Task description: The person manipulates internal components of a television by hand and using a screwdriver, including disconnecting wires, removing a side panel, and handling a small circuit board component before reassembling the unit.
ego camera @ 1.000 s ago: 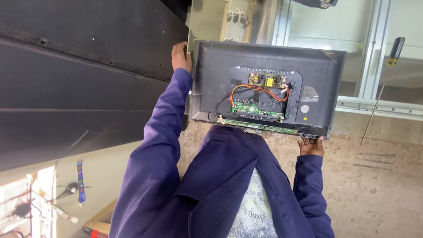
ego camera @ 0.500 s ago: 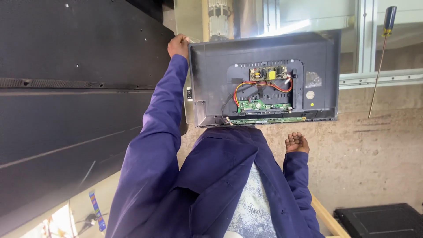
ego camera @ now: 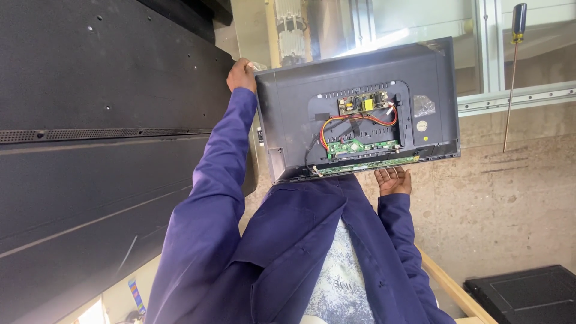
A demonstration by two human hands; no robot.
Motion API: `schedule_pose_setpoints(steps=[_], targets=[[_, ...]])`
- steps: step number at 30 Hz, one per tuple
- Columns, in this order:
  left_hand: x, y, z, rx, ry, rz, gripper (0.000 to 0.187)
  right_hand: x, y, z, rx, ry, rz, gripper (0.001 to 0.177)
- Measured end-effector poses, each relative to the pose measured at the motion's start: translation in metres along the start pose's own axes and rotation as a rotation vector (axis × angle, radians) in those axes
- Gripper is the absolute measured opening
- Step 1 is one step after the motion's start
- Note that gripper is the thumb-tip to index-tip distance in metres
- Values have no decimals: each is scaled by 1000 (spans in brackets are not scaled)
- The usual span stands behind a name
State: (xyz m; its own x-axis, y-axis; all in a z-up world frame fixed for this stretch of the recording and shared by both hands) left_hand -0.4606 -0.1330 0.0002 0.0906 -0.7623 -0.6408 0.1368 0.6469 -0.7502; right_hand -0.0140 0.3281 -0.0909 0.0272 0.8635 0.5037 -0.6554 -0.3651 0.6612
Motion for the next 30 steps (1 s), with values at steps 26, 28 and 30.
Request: schedule_pose_setpoints(steps=[26,28,30], targets=[[177,28,31,158,-684,767,18,-24,30,10,167,129,244,34],[163,20,36,152,-671,779,18,-23,31,10,163,132,252,34],[163,18,38,146,-660,791,18,-23,28,10,156,135,261,34]])
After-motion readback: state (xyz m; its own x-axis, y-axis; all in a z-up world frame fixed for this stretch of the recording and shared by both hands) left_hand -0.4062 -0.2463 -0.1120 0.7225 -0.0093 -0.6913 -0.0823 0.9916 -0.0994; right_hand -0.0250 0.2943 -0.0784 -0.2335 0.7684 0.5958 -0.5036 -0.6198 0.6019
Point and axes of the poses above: each hand's wrist, its own z-axis away from the middle knuckle, its own y-axis out of the palm, x = y × z, the point moved 9 cm from there along -z, towards the middle knuckle, and after that the axes turned 14 degrees about x, right-handed, at the moved point
